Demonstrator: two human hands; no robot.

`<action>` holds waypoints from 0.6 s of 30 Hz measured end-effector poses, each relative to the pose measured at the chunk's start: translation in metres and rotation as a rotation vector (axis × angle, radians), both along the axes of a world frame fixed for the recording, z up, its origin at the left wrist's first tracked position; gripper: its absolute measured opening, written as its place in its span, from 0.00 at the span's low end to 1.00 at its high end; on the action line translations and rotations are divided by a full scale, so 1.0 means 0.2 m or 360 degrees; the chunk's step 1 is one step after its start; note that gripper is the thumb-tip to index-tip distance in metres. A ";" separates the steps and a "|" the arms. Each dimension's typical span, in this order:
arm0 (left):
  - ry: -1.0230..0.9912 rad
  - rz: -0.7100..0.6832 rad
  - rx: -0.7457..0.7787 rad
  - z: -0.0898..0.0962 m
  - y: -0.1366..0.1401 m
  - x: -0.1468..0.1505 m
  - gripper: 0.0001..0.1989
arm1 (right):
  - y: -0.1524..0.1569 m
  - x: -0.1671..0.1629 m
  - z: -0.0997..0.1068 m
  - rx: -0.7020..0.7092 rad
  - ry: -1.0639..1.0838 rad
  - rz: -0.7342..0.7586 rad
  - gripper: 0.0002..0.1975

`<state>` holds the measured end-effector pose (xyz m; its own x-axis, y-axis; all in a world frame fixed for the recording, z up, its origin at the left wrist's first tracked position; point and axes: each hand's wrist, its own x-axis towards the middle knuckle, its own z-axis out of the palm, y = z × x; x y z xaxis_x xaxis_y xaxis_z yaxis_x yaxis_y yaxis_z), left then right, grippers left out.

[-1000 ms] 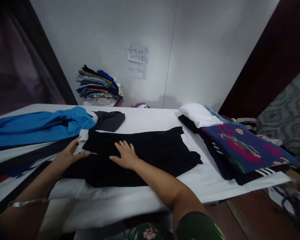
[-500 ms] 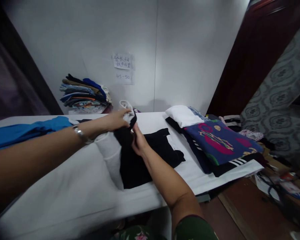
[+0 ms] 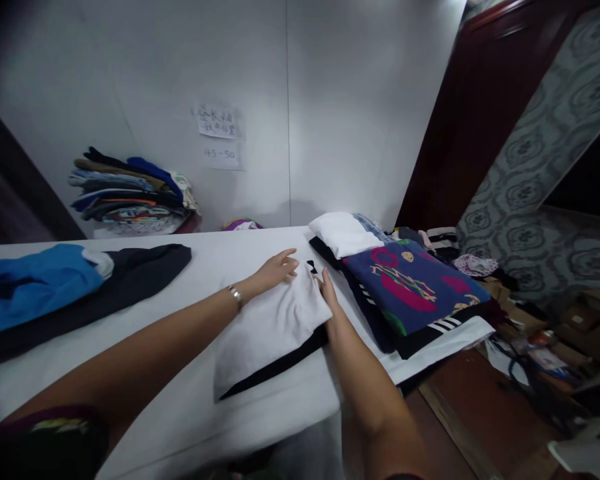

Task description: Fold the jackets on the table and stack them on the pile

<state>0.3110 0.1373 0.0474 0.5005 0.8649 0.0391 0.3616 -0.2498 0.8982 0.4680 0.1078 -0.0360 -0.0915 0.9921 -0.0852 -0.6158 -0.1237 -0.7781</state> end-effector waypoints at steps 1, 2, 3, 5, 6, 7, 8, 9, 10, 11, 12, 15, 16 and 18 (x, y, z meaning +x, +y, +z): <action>0.0153 -0.0003 0.0318 -0.06 -0.01 -0.06 0.27 | -0.01 0.02 -0.01 -0.0054 0.0022 0.0000 0.32; 0.0324 -0.0023 0.0605 -0.11 -0.03 -0.12 0.25 | -0.01 0.04 -0.02 -0.0102 -0.0002 0.0017 0.31; 0.0501 -0.0049 0.0824 -0.17 -0.05 -0.17 0.25 | -0.01 0.05 -0.02 -0.0133 -0.0067 0.0056 0.30; 0.0835 -0.0079 0.1061 -0.26 -0.09 -0.24 0.26 | -0.01 0.05 -0.02 -0.0133 -0.0208 0.0142 0.27; 0.0964 -0.0082 0.1112 -0.29 -0.11 -0.26 0.27 | 0.00 0.05 -0.02 -0.0108 -0.0286 0.0167 0.26; 0.1060 -0.0081 0.1139 -0.31 -0.12 -0.26 0.28 | 0.01 0.05 -0.01 -0.0061 -0.0361 0.0171 0.27; 0.1120 -0.0081 0.1158 -0.32 -0.13 -0.25 0.29 | 0.02 0.05 0.00 0.0003 -0.0433 0.0149 0.29; 0.1147 -0.0086 0.1177 -0.32 -0.13 -0.23 0.29 | 0.03 0.06 0.02 0.0074 -0.0500 0.0109 0.32; 0.1152 -0.0093 0.1197 -0.32 -0.13 -0.21 0.30 | 0.04 0.08 0.02 0.0138 -0.0564 0.0058 0.34; 0.1148 -0.0104 0.1218 -0.31 -0.12 -0.17 0.31 | 0.05 0.10 0.03 0.0179 -0.0632 0.0004 0.35; 0.1145 -0.0123 0.1232 -0.32 -0.11 -0.14 0.32 | 0.06 0.13 0.02 0.0177 -0.0709 -0.0052 0.36; 0.1215 -0.0254 0.1155 -0.37 -0.08 -0.05 0.33 | 0.08 0.21 -0.04 -0.0045 -0.0972 -0.0178 0.36; 0.1246 -0.0300 0.1106 -0.40 -0.07 -0.03 0.33 | 0.08 0.23 -0.07 -0.0125 -0.1051 -0.0177 0.36; 0.1270 -0.0357 0.1049 -0.46 -0.06 0.00 0.34 | 0.08 0.25 -0.12 -0.0194 -0.1139 -0.0117 0.37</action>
